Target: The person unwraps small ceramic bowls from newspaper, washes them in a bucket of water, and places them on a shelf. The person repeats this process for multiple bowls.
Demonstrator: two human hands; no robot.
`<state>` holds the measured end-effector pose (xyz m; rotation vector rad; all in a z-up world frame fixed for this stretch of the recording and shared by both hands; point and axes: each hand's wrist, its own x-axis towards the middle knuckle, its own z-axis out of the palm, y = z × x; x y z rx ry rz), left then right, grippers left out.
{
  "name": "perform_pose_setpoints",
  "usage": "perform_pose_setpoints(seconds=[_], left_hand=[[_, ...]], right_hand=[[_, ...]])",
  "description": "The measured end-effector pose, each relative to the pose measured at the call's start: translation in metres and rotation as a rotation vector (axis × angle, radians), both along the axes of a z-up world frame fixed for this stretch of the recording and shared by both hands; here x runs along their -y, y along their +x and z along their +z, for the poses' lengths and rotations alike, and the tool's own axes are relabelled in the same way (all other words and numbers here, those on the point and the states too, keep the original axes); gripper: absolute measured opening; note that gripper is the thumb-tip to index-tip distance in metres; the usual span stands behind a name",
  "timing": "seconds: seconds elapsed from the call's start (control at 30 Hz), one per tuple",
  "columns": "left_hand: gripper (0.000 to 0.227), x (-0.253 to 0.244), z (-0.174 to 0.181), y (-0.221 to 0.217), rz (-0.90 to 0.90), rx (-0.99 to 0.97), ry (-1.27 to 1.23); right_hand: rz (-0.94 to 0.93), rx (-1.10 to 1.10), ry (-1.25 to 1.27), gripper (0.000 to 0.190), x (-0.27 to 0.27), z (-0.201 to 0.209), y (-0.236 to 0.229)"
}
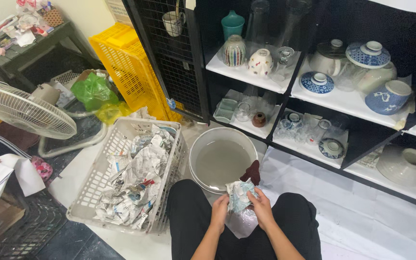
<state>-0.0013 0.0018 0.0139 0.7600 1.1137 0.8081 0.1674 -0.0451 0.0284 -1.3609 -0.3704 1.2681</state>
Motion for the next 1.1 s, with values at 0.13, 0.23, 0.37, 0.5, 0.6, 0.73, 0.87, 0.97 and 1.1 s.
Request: perform_pose_setpoints(seconds=[0.13, 0.23, 0.37, 0.5, 0.6, 0.73, 0.87, 0.97, 1.1], left_hand=[[0.025, 0.002, 0.021, 0.0, -0.107, -0.075, 0.104], [0.018, 0.005, 0.025, 0.001, -0.058, -0.049, -0.002], [0.011, 0.006, 0.015, 0.004, 0.014, -0.135, 0.115], [0.003, 0.004, -0.003, 0.001, 0.072, -0.057, 0.097], [0.006, 0.007, -0.011, -0.007, 0.088, -0.047, 0.109], [0.006, 0.006, -0.006, -0.009, 0.098, -0.088, 0.119], [0.007, 0.011, 0.008, -0.009, 0.122, 0.022, 0.013], [0.015, 0.008, 0.025, -0.009, 0.156, 0.035, -0.038], [0.021, 0.016, 0.039, -0.003, 0.204, 0.088, -0.081]], right_hand=[[0.039, 0.065, 0.049, 0.042, 0.001, 0.003, 0.001], [0.058, 0.085, 0.043, 0.039, 0.003, 0.005, -0.001], [0.055, 0.064, 0.066, 0.04, -0.001, 0.009, -0.008], [0.056, 0.305, 0.327, 0.058, -0.003, 0.01, -0.018], [0.081, 0.231, 0.278, 0.053, 0.001, 0.013, -0.018], [0.043, 0.34, 0.275, 0.032, 0.003, 0.015, -0.015], [-0.057, 0.364, 0.204, 0.02, 0.0, 0.002, -0.015], [-0.093, 0.379, 0.285, 0.018, -0.003, -0.007, -0.016], [-0.146, 0.144, 0.284, 0.02, 0.0, -0.015, -0.014]])
